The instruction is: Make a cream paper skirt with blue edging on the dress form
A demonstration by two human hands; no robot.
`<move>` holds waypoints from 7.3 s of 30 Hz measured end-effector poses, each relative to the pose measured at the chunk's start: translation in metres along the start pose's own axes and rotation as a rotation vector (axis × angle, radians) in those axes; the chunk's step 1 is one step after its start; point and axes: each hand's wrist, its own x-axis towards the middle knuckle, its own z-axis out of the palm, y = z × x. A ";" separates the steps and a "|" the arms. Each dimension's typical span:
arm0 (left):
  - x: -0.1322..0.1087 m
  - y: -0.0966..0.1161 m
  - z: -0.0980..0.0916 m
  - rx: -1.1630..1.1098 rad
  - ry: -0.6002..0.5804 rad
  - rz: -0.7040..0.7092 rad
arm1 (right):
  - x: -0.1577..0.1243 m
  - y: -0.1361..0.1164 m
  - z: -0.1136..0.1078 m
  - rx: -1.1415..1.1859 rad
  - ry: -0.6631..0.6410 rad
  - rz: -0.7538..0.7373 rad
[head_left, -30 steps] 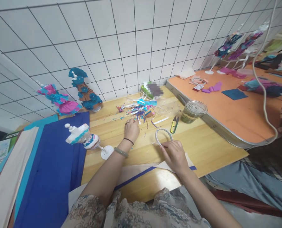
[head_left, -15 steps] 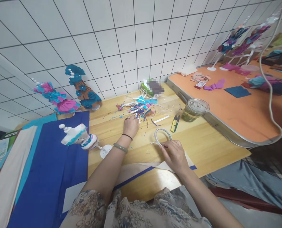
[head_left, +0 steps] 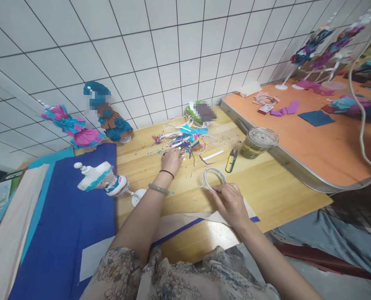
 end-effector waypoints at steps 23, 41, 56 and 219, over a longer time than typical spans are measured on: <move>-0.004 -0.006 0.009 0.012 0.033 -0.017 | -0.003 0.004 0.004 0.016 0.000 0.001; -0.015 0.006 0.002 0.133 0.070 0.158 | -0.005 0.003 0.004 0.034 0.004 0.016; -0.007 -0.010 0.005 -0.289 0.165 0.066 | -0.003 0.006 0.003 0.041 -0.020 0.059; -0.017 -0.002 0.005 -0.185 0.106 0.074 | -0.003 0.013 0.003 0.076 -0.063 0.143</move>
